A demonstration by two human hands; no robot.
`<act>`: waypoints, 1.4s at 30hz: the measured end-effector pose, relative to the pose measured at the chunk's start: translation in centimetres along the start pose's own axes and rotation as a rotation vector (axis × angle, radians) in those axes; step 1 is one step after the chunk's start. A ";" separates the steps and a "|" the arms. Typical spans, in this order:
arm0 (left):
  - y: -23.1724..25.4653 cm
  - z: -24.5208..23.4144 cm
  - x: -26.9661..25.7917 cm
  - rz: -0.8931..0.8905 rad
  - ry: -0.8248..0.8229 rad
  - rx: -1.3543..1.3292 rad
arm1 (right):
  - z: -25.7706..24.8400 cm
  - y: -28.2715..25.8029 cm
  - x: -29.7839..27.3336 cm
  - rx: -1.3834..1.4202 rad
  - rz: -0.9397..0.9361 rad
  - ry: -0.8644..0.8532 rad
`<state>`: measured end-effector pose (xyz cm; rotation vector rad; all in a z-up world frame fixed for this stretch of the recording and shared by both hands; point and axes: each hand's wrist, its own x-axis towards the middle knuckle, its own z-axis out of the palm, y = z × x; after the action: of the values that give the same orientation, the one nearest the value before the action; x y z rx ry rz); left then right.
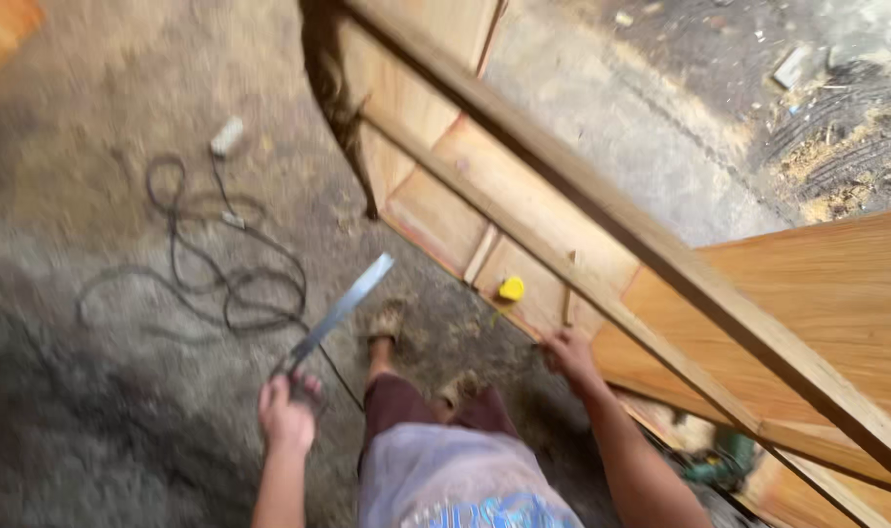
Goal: The person measures a wooden plank using a tape measure and a metal ruler, marking specific points with a pencil. They repeatedly check the measurements to ensure accuracy while working on a wooden structure.
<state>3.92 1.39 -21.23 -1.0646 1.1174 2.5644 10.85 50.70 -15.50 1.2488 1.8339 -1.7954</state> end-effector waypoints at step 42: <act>-19.7 27.7 25.9 0.139 -0.080 1.387 | 3.3 -5.1 19.2 -0.581 -0.338 0.282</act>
<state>-22.73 30.90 -36.80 -0.4622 2.3258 1.1874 -5.27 55.60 -26.56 1.0388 2.6002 -1.1009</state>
